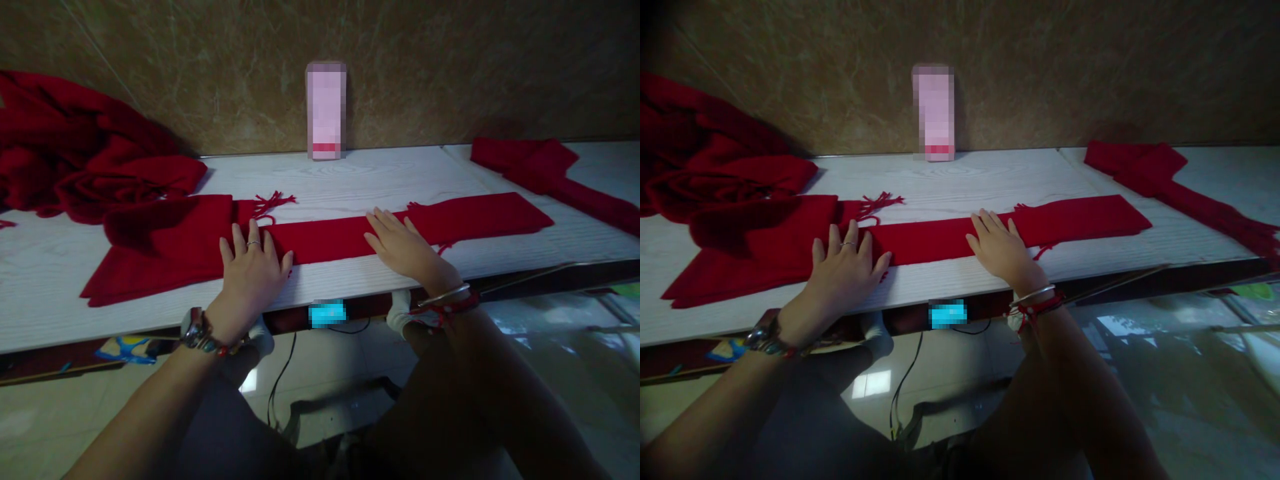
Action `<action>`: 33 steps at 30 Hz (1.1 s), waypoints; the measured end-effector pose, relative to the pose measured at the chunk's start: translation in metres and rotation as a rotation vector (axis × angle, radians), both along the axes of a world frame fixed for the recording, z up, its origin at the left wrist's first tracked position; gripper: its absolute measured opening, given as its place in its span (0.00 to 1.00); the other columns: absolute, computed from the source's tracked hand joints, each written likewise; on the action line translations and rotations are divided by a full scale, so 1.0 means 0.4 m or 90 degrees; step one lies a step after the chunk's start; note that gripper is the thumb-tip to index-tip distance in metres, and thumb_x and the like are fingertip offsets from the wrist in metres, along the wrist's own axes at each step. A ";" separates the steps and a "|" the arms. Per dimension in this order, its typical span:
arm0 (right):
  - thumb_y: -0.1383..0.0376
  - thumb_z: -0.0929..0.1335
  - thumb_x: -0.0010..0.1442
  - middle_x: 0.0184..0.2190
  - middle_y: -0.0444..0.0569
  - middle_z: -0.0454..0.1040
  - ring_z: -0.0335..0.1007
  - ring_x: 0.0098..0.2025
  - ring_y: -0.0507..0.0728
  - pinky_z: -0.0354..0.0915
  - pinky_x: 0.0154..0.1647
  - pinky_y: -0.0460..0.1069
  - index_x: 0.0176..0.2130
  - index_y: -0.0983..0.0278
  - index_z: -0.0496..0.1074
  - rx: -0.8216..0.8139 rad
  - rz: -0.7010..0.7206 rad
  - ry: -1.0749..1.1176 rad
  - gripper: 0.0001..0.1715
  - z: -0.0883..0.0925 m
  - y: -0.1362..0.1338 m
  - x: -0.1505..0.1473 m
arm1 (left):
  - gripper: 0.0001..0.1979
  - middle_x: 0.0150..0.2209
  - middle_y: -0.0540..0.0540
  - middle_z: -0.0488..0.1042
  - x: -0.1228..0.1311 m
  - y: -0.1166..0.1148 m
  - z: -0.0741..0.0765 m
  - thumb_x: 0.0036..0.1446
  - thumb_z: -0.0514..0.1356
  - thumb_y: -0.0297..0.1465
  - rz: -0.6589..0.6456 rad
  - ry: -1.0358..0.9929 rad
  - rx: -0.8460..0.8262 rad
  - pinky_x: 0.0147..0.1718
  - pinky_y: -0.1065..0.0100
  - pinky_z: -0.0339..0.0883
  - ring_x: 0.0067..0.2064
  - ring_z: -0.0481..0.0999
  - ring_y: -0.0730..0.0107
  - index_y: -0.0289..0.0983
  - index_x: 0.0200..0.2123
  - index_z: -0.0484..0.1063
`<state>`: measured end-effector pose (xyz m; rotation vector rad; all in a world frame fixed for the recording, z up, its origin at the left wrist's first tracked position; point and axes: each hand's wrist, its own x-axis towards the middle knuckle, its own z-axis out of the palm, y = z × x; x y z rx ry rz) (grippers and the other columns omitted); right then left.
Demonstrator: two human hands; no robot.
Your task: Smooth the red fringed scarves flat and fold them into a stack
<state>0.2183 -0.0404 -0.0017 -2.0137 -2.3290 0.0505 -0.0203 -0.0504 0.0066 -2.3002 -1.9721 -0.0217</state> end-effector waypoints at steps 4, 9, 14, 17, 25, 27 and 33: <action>0.61 0.54 0.65 0.66 0.59 0.52 0.45 0.67 0.66 0.49 0.63 0.67 0.65 0.69 0.54 -0.001 0.002 0.003 0.32 0.001 0.002 -0.001 | 0.23 0.62 0.34 0.59 0.024 0.008 0.020 0.62 0.46 0.33 -0.110 -0.027 -0.017 0.55 0.50 0.60 0.62 0.58 0.47 0.32 0.58 0.65; 0.62 0.54 0.64 0.66 0.60 0.53 0.47 0.67 0.66 0.50 0.62 0.67 0.64 0.71 0.55 0.007 0.003 0.008 0.32 0.001 0.002 -0.007 | 0.23 0.57 0.32 0.64 0.024 0.013 0.036 0.63 0.44 0.35 -0.052 0.004 -0.039 0.46 0.50 0.66 0.54 0.67 0.45 0.33 0.57 0.65; 0.63 0.54 0.64 0.65 0.60 0.55 0.48 0.66 0.66 0.51 0.62 0.68 0.63 0.70 0.56 0.020 0.014 0.025 0.31 -0.006 0.003 -0.002 | 0.24 0.51 0.27 0.68 0.018 0.004 0.045 0.63 0.43 0.36 0.027 0.044 -0.003 0.43 0.50 0.66 0.50 0.69 0.41 0.27 0.51 0.68; 0.62 0.55 0.64 0.65 0.59 0.55 0.48 0.66 0.66 0.51 0.62 0.68 0.63 0.69 0.56 0.036 0.020 0.035 0.31 -0.009 0.004 0.000 | 0.24 0.48 0.25 0.69 0.022 0.006 0.047 0.62 0.43 0.35 0.022 0.051 0.000 0.41 0.50 0.66 0.49 0.70 0.40 0.25 0.47 0.70; 0.63 0.55 0.64 0.65 0.60 0.55 0.48 0.66 0.66 0.50 0.62 0.68 0.64 0.70 0.56 0.025 0.015 0.025 0.31 -0.002 0.001 -0.004 | 0.22 0.54 0.31 0.67 0.014 0.027 0.036 0.60 0.42 0.28 -0.087 0.013 -0.012 0.43 0.53 0.66 0.52 0.68 0.47 0.29 0.52 0.67; 0.63 0.55 0.64 0.65 0.60 0.55 0.48 0.66 0.66 0.50 0.62 0.68 0.64 0.70 0.56 0.023 0.015 0.030 0.31 -0.002 0.001 -0.005 | 0.22 0.51 0.28 0.69 0.017 0.021 0.044 0.60 0.43 0.31 -0.009 0.032 -0.009 0.43 0.52 0.65 0.51 0.69 0.44 0.26 0.49 0.69; 0.62 0.55 0.64 0.65 0.59 0.56 0.48 0.66 0.66 0.50 0.62 0.68 0.63 0.68 0.56 0.032 0.014 0.036 0.31 -0.008 0.004 -0.006 | 0.23 0.45 0.27 0.71 -0.004 0.041 0.055 0.60 0.43 0.31 0.035 0.053 0.017 0.43 0.52 0.63 0.49 0.71 0.43 0.25 0.47 0.71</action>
